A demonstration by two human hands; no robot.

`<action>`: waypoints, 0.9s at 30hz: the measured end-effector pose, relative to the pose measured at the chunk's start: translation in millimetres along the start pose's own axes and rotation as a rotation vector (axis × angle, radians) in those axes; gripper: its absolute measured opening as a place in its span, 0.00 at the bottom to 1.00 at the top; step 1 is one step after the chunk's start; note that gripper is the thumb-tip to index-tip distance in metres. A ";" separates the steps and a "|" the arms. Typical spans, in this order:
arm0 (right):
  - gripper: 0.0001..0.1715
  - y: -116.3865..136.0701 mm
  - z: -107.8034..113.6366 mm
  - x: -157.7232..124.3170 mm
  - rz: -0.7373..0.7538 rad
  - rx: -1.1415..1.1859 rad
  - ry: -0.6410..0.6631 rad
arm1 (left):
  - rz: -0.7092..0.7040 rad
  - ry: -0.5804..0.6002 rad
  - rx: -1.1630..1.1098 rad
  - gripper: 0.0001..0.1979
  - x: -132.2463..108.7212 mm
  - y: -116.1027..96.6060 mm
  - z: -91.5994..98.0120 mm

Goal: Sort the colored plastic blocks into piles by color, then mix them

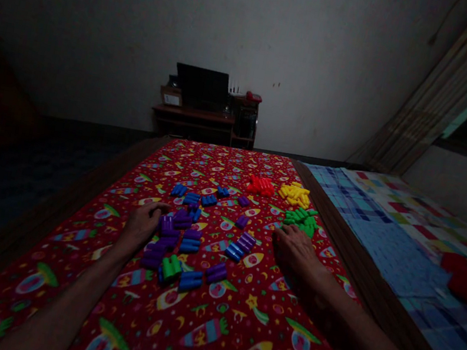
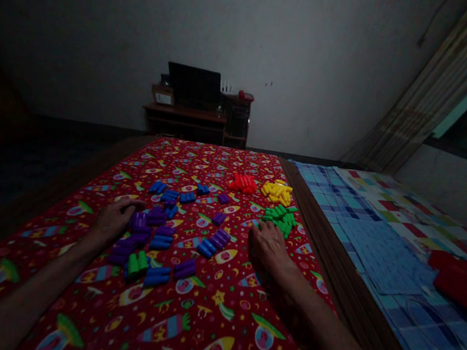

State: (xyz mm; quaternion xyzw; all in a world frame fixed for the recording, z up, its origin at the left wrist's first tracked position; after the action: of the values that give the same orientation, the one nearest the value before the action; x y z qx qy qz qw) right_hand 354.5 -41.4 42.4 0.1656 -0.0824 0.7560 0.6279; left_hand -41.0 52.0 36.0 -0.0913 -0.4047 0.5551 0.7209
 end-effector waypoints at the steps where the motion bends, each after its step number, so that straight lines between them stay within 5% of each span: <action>1: 0.23 3.1 -4.4 -2.0 -0.003 -0.022 0.022 | -0.001 -0.002 0.004 0.17 0.2 0.2 0.1; 5: 0.16 5.8 -11.9 6.5 -0.025 -0.035 0.097 | -0.002 0.002 0.003 0.17 0.9 0.8 -0.2; 10: 0.14 -2.6 7.8 14.4 0.032 0.203 -0.035 | 0.007 0.006 0.001 0.17 0.8 -1.7 0.9; 15: 0.17 -64.1 40.8 24.9 -0.239 0.490 -0.181 | 0.015 -0.001 -0.004 0.17 0.0 -0.2 0.6; 19: 0.19 -114.2 42.1 41.5 -0.449 0.609 -0.152 | 0.025 0.003 -0.022 0.18 -0.3 4.6 -1.8; 23: 0.18 -131.7 34.7 52.3 -0.482 0.628 -0.105 | 0.011 0.007 -0.008 0.17 -0.4 2.9 -0.7; 27: 0.18 -135.8 54.4 48.9 -0.568 0.597 -0.286 | 0.000 0.009 0.006 0.17 -0.5 -0.2 0.7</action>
State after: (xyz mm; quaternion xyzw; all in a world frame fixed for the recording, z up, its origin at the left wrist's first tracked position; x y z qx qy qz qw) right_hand 487.4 12.4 99.0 0.4592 0.1025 0.5135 0.7176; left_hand -41.4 51.3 36.4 -0.0915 -0.4000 0.5558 0.7230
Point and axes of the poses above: each hand's wrist, its own x-axis towards the middle knuckle, its own z-axis out of the back of the hand, y = z × x, the point moved 9 cm from there along x, towards the middle knuckle, and after that the axes turned 14 degrees about -z, right-handed, at the moved point
